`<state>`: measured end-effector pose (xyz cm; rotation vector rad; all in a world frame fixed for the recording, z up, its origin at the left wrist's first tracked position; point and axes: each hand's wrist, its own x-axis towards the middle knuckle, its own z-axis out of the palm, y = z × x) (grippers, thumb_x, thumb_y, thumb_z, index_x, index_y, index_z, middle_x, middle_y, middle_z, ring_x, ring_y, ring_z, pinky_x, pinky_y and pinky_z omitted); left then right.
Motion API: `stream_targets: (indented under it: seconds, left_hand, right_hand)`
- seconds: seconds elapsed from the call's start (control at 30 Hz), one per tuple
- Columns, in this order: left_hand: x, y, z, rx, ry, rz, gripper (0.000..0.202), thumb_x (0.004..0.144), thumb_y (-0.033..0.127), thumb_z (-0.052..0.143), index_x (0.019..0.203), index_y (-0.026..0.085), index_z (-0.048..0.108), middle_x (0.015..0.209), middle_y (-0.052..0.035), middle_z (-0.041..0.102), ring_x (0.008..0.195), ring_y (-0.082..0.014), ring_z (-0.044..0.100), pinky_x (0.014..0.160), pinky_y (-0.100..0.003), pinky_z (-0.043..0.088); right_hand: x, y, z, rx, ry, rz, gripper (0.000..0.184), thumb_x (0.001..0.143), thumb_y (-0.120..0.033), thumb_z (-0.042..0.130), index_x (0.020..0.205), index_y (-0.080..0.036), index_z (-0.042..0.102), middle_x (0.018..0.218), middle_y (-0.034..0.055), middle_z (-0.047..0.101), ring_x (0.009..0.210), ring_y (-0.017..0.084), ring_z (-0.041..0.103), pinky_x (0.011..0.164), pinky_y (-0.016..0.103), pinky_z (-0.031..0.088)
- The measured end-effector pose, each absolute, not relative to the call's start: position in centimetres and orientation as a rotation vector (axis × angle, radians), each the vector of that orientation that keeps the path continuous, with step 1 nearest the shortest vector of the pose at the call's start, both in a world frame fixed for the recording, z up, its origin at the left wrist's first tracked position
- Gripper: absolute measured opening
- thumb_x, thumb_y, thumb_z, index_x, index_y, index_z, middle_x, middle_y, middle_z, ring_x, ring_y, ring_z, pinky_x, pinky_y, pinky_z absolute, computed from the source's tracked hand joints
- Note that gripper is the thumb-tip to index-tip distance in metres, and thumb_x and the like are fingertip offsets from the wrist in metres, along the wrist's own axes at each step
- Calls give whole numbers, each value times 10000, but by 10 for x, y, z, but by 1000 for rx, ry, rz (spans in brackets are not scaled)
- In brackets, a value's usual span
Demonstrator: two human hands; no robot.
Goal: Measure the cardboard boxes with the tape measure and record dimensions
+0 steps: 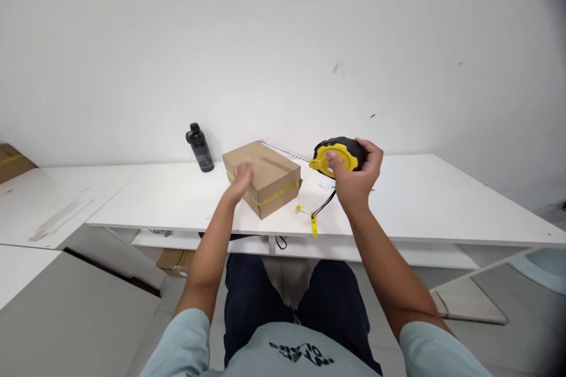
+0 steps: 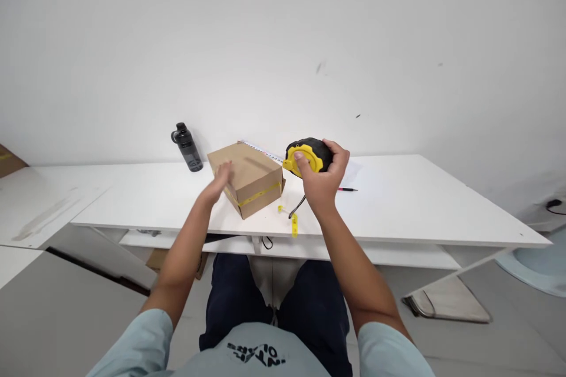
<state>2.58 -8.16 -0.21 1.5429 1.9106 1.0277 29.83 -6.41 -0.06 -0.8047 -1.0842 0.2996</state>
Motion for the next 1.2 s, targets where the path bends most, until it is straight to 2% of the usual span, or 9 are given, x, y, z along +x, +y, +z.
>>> stream_targets:
  seconds: [0.07,0.1,0.17,0.27,0.37,0.47,0.73,0.93,1.2]
  left_hand:
    - [43,-102,-1,1654,2083,877,714,1016,679,444,1544,213,564,1792,-132,332,1716,-342,88,1387,-516,103]
    - [50,-111,2,1738,2164,766,694,992,679,499,1521,238,588,1790,-135,333,1708,-381,115,1373,-575,124]
    - [57,-123,12,1853,2254,596,562,1009,638,496,1408,285,675,1696,-143,495,1635,-427,326,1313,-646,249]
    - [45,-126,32,1790,2457,710,430,1076,418,376,1301,283,716,1473,-138,698,1487,-381,536,1218,-600,412]
    - [10,-115,43,1502,2770,1136,466,1052,293,385,1459,238,607,1680,-128,503,1615,-318,358,1264,-524,392]
    - [-26,-98,45,1323,2788,1168,506,1073,369,378,1531,214,529,1764,-131,362,1649,-311,275,1281,-506,377]
    - [-57,-30,50,1421,2589,742,594,1104,509,239,1407,187,635,1546,-210,630,1448,-386,583,1159,-543,458]
    - [-45,10,32,1452,2577,531,600,1070,533,320,1440,159,609,1532,-268,630,1446,-456,574,1195,-667,346]
    - [-46,13,32,1455,2581,382,618,1068,517,289,1509,164,540,1541,-261,624,1429,-453,579,1173,-640,370]
  right_hand:
    - [281,-56,3,-822,-1081,309,696,767,-631,841,1301,-260,593,1320,85,557,1243,262,614,1123,493,538]
    - [270,-50,4,-826,-1099,348,692,768,-636,837,1297,-261,595,1319,87,559,1242,262,613,1127,491,539]
    - [245,-35,6,-818,-1164,475,684,767,-645,824,1285,-259,599,1309,91,576,1224,263,620,1129,493,544]
    - [208,-16,4,-807,-1245,606,677,759,-648,806,1267,-250,601,1300,99,582,1212,261,619,1126,491,547]
    - [179,-8,-5,-833,-1268,586,684,743,-636,808,1267,-249,600,1304,100,546,1256,265,589,1148,482,526]
    - [164,-11,-19,-857,-1244,602,690,738,-635,798,1265,-240,588,1284,102,531,1253,272,580,1165,497,506]
    - [164,-19,-38,-868,-1281,603,658,743,-606,765,1246,-229,574,1268,122,583,1238,285,592,1194,524,476]
    - [173,-21,-36,-917,-1406,649,671,795,-607,772,1334,-274,552,1361,107,661,1273,279,632,1191,510,498]
    - [189,-23,-32,-888,-1525,559,680,821,-660,750,1383,-290,651,1366,116,673,1347,313,620,1217,547,488]
